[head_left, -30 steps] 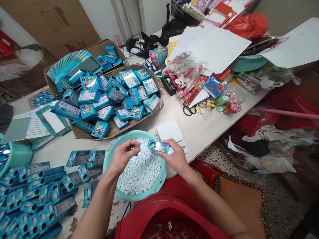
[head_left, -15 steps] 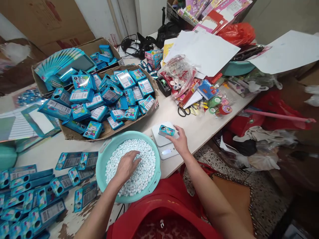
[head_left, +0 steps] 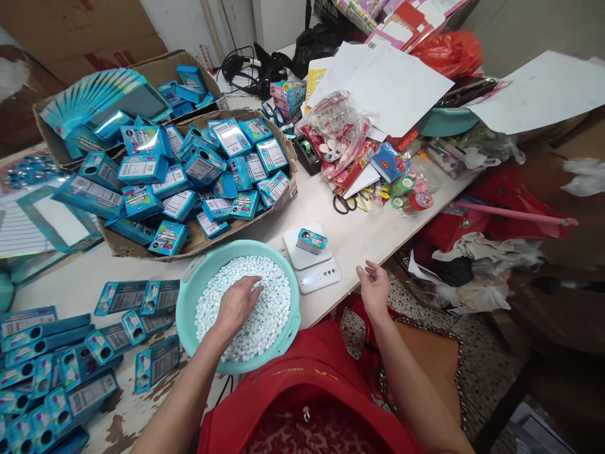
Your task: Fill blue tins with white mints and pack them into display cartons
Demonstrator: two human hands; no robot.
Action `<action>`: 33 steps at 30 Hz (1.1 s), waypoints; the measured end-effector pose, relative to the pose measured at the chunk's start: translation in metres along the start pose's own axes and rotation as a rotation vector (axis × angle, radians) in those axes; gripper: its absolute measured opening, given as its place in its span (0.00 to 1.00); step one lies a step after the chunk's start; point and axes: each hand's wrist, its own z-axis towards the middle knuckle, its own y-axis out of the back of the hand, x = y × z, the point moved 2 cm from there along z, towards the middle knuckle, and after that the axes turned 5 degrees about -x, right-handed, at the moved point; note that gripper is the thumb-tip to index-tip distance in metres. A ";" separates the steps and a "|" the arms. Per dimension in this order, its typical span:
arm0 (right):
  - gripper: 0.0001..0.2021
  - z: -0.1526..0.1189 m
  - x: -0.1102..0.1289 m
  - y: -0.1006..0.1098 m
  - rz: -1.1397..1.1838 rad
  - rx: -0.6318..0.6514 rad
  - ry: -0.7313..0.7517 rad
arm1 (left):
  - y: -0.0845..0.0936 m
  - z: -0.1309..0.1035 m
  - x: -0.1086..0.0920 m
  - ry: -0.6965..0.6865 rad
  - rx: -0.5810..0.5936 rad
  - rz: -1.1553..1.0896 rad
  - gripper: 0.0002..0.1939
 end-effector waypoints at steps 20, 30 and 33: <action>0.22 -0.012 -0.011 -0.001 0.015 0.070 -0.053 | -0.004 0.007 -0.010 0.016 0.084 0.027 0.18; 0.23 -0.010 -0.010 -0.009 0.048 0.111 -0.053 | -0.015 0.015 0.015 0.143 0.309 -0.377 0.03; 0.23 -0.010 -0.014 -0.010 0.046 0.117 -0.052 | -0.013 0.013 0.029 0.348 0.306 -0.940 0.10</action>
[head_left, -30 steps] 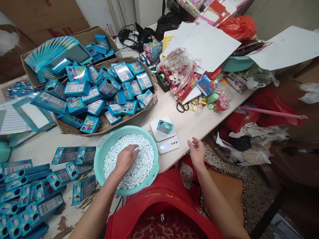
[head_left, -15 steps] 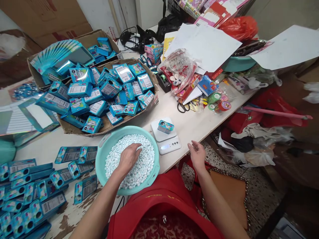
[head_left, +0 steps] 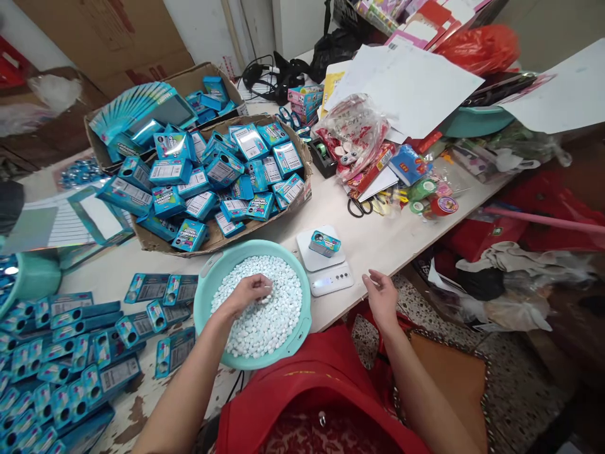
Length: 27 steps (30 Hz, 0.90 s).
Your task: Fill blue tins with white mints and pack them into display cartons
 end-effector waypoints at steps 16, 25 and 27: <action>0.23 -0.005 -0.004 -0.007 0.025 0.014 -0.033 | -0.004 0.015 -0.012 0.067 -0.057 -0.079 0.08; 0.21 -0.005 -0.007 -0.013 0.084 0.002 -0.012 | -0.053 0.060 -0.129 -0.511 -0.064 0.818 0.12; 0.21 -0.005 -0.009 -0.011 0.089 -0.005 -0.017 | -0.068 0.071 -0.143 -0.576 -0.068 0.908 0.14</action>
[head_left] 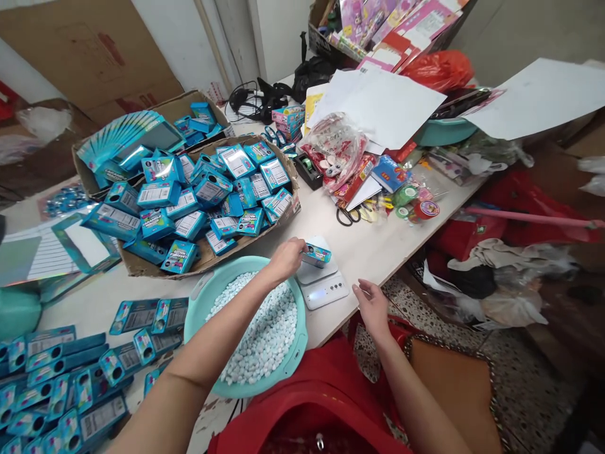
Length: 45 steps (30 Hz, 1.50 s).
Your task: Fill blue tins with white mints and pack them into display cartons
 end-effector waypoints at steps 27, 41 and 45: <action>0.23 -0.002 -0.010 0.023 -0.024 -0.014 -0.091 | 0.004 -0.010 0.016 0.054 -0.337 -0.201 0.11; 0.25 -0.005 -0.015 0.030 -0.062 -0.002 -0.098 | 0.001 -0.061 0.043 0.327 -0.332 -0.350 0.09; 0.25 -0.008 -0.016 0.030 -0.077 -0.004 -0.105 | 0.001 -0.042 0.024 0.193 -0.338 -0.295 0.08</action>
